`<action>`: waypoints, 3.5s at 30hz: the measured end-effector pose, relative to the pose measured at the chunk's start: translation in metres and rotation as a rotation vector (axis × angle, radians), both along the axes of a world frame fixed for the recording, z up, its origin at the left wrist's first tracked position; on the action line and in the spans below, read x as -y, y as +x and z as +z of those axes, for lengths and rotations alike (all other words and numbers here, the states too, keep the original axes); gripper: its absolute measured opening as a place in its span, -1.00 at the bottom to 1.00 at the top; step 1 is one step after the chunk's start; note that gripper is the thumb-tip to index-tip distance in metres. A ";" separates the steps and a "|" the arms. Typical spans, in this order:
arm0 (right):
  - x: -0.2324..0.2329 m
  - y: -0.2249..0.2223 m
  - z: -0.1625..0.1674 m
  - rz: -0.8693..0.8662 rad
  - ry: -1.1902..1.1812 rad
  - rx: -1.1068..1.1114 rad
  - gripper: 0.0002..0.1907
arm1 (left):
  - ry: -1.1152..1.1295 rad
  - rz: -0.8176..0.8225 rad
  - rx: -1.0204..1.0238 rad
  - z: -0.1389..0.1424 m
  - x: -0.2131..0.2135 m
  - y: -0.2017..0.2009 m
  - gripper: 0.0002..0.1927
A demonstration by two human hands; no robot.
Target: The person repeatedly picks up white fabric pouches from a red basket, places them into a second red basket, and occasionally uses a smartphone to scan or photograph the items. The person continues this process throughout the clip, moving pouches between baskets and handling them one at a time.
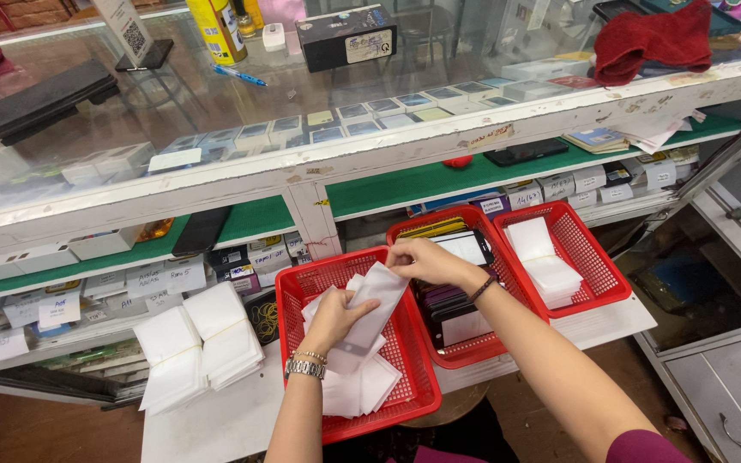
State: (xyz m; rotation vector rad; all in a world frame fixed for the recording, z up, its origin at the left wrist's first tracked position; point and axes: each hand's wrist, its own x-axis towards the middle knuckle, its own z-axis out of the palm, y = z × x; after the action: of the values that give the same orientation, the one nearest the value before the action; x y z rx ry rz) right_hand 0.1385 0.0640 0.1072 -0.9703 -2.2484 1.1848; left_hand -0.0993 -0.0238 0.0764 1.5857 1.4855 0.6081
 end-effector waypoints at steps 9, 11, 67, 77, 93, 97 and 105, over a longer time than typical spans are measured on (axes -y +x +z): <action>-0.050 0.112 -0.026 -0.644 -0.392 -0.376 -0.78 | -0.106 0.012 0.083 -0.004 -0.009 -0.010 -0.60; -0.051 0.125 -0.040 -0.872 -0.364 -0.411 -0.77 | -0.113 0.109 0.251 -0.005 -0.006 -0.013 -0.61; 0.066 -0.098 -0.110 -0.550 -0.436 0.029 -0.67 | 0.171 0.553 -0.106 -0.116 0.050 -0.003 -0.31; 0.015 -0.062 -0.028 0.046 0.167 0.239 -0.79 | 0.497 0.242 -0.393 -0.017 0.025 0.011 0.03; 0.022 0.006 0.014 -0.295 0.181 -0.153 -0.82 | 0.006 0.218 0.455 -0.024 -0.009 0.042 -0.71; 0.015 0.011 0.016 -0.137 0.186 -0.016 -0.81 | 0.082 0.148 0.242 -0.017 -0.007 0.042 -0.71; -0.009 0.029 0.005 -0.110 -0.007 0.074 -0.80 | -0.124 0.087 0.180 0.003 -0.014 0.038 -0.67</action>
State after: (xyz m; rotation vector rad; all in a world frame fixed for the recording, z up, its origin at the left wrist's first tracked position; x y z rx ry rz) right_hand 0.1673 0.0725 0.1122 -1.1421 -2.2174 1.1270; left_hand -0.0611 -0.0097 0.0789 1.3413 1.4338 0.6761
